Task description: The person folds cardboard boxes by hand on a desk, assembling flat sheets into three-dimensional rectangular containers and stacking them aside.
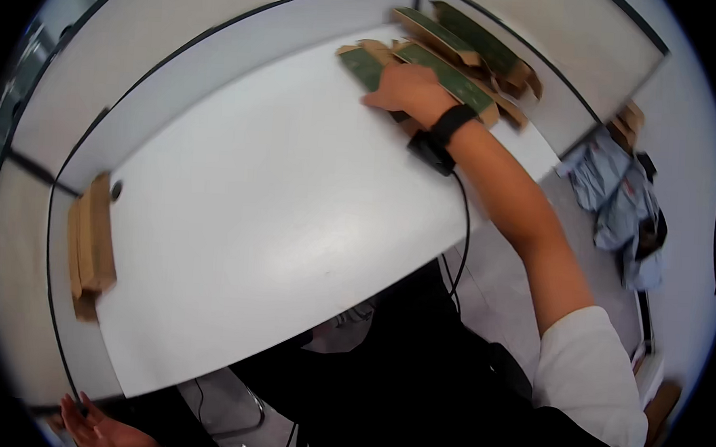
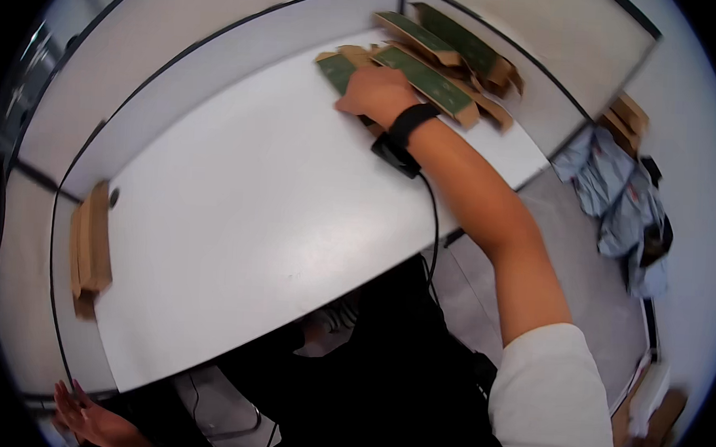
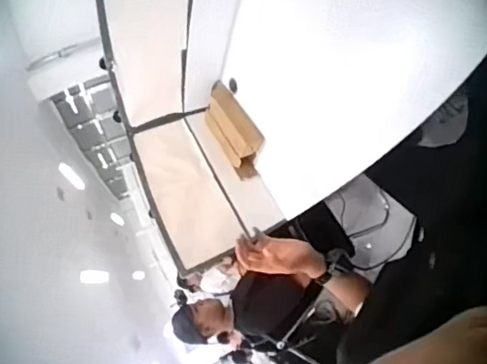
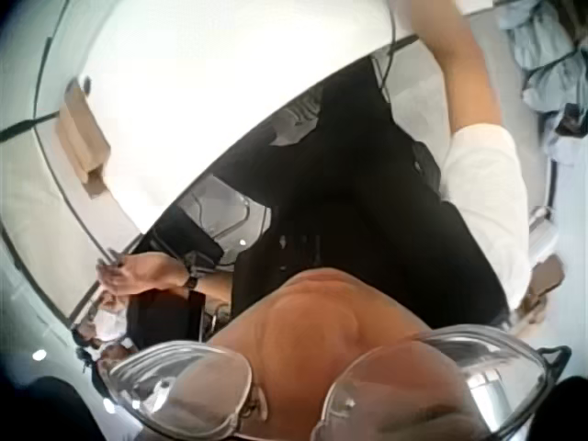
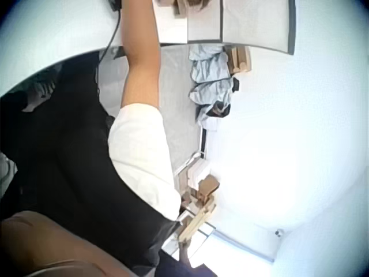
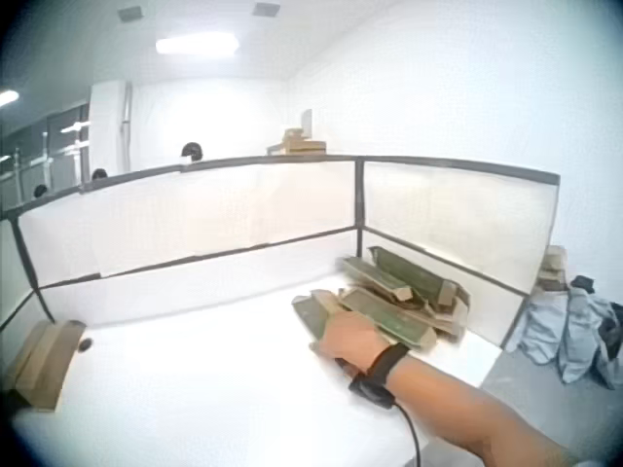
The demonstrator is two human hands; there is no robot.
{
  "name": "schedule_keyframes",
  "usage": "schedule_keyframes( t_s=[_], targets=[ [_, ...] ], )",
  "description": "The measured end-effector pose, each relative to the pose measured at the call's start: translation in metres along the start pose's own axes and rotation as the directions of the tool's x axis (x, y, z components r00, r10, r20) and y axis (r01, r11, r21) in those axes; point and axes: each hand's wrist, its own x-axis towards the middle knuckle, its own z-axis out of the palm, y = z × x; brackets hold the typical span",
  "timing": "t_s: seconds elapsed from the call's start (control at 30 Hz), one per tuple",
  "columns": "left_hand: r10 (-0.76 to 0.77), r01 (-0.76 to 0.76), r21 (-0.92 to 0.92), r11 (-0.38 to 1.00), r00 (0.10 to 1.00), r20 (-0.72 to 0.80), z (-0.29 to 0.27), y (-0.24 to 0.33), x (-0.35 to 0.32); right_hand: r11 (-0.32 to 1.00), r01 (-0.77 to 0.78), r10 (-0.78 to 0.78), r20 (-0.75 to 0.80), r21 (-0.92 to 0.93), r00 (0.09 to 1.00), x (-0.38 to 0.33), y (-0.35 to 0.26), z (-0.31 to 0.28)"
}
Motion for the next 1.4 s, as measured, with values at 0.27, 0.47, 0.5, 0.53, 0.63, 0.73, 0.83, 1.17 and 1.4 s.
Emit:
schedule_keyframes(
  t_s=[0.27,0.47,0.5,0.53,0.63,0.73,0.83,1.17,1.4],
  targets=[
    [-0.225,0.274,-0.055,0.960,0.876,0.426,0.151,-0.044,0.020,0.998,0.038,-0.031,-0.134,0.056,0.991,-0.010,-0.041,0.010],
    [-0.453,0.791,0.069,0.608,0.274,0.848,0.289,-0.035,0.023,0.572,0.173,-0.447,0.129,0.802,0.885,-0.002,-0.097,0.051],
    [-0.462,0.772,0.035,0.635,0.343,0.818,0.315,-0.043,0.012,0.536,0.258,-0.429,-0.003,0.804,0.903,0.005,-0.109,0.066],
    [-0.551,0.772,0.043,0.635,0.412,0.726,0.326,-0.057,0.008,0.279,0.181,-0.470,-0.030,0.943,0.882,0.002,-0.131,0.074],
    [-0.641,0.836,-0.121,0.536,0.496,0.587,0.333,-0.085,0.012,0.058,-0.056,-0.523,0.078,0.997,0.849,-0.031,-0.164,0.040],
    [-0.535,0.878,-0.342,0.335,0.475,0.698,0.335,-0.076,0.017,-0.031,-0.060,-0.615,0.028,0.998,0.788,-0.037,-0.161,0.056],
    [-0.566,0.888,-0.416,0.197,0.450,0.691,0.325,-0.069,0.018,0.093,0.030,-0.535,0.025,0.995,0.845,-0.049,-0.166,0.056],
    [-0.240,0.265,-0.027,0.964,0.908,0.344,0.289,-0.060,0.052,-0.143,0.646,-0.481,-0.623,0.749,0.616,-0.064,-0.159,0.039],
    [-0.058,-0.024,0.233,0.972,0.938,0.340,0.303,-0.080,0.034,-0.268,0.338,-0.565,-0.431,0.902,0.703,-0.069,-0.160,0.060]
  ],
)
